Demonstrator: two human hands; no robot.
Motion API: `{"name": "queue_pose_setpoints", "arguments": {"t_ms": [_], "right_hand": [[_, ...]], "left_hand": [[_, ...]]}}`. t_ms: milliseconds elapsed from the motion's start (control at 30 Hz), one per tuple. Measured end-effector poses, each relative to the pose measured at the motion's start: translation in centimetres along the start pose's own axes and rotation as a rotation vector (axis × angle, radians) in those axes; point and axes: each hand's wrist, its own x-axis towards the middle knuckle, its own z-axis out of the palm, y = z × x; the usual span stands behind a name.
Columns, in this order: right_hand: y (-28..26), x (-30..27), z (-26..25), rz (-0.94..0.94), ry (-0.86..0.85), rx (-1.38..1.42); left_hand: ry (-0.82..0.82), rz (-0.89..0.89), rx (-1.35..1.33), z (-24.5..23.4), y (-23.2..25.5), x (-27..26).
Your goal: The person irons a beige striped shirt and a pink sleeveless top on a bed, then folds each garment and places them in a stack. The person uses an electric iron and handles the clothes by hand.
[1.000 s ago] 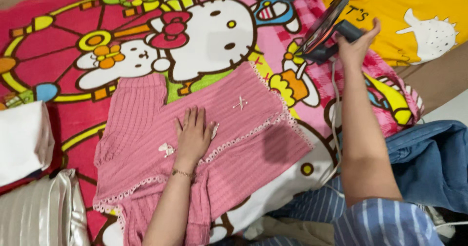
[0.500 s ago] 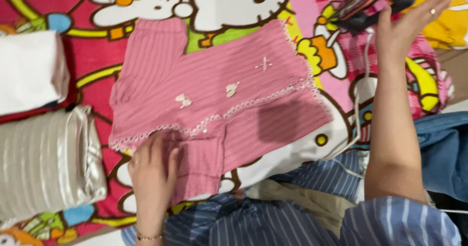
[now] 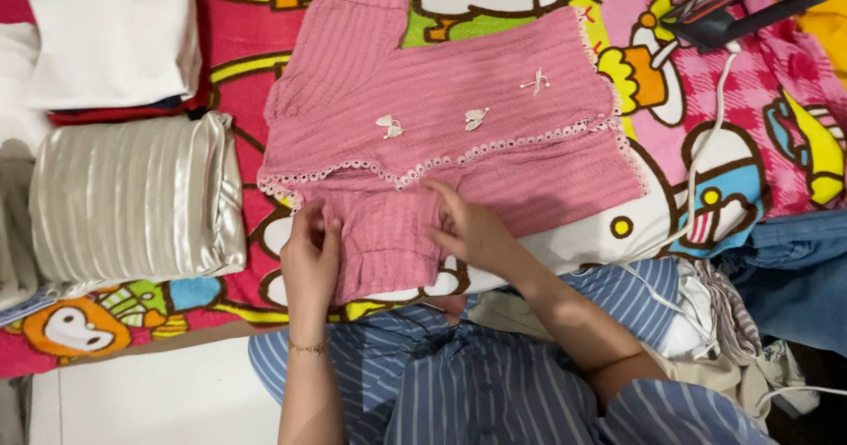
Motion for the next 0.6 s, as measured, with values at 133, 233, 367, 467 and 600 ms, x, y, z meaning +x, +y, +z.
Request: {"name": "queue_pose_setpoints", "arguments": {"t_ms": [133, 233, 367, 467, 600], "right_hand": [[1.7, 5.5, -0.8, -0.189, 0.239, 0.469], [2.1, 6.2, -0.7, -0.167, 0.306, 0.423], [1.0, 2.9, 0.8, -0.519, 0.518, -0.36], [0.4, 1.5, 1.6, -0.667, 0.416, -0.545], [0.6, 1.6, 1.5, -0.521, 0.339, -0.452]], "left_hand": [[0.158, 0.186, -0.319, 0.0, 0.2, 2.0], [0.028, 0.151, -0.178, -0.3, 0.5, 2.0], [0.114, 0.33, 0.052, -0.5, 0.8, -0.5], [0.116, 0.425, 0.258, 0.1, 1.0, -1.8], [0.118, 0.466, 0.285, 0.0, 1.4, -3.5]]}}
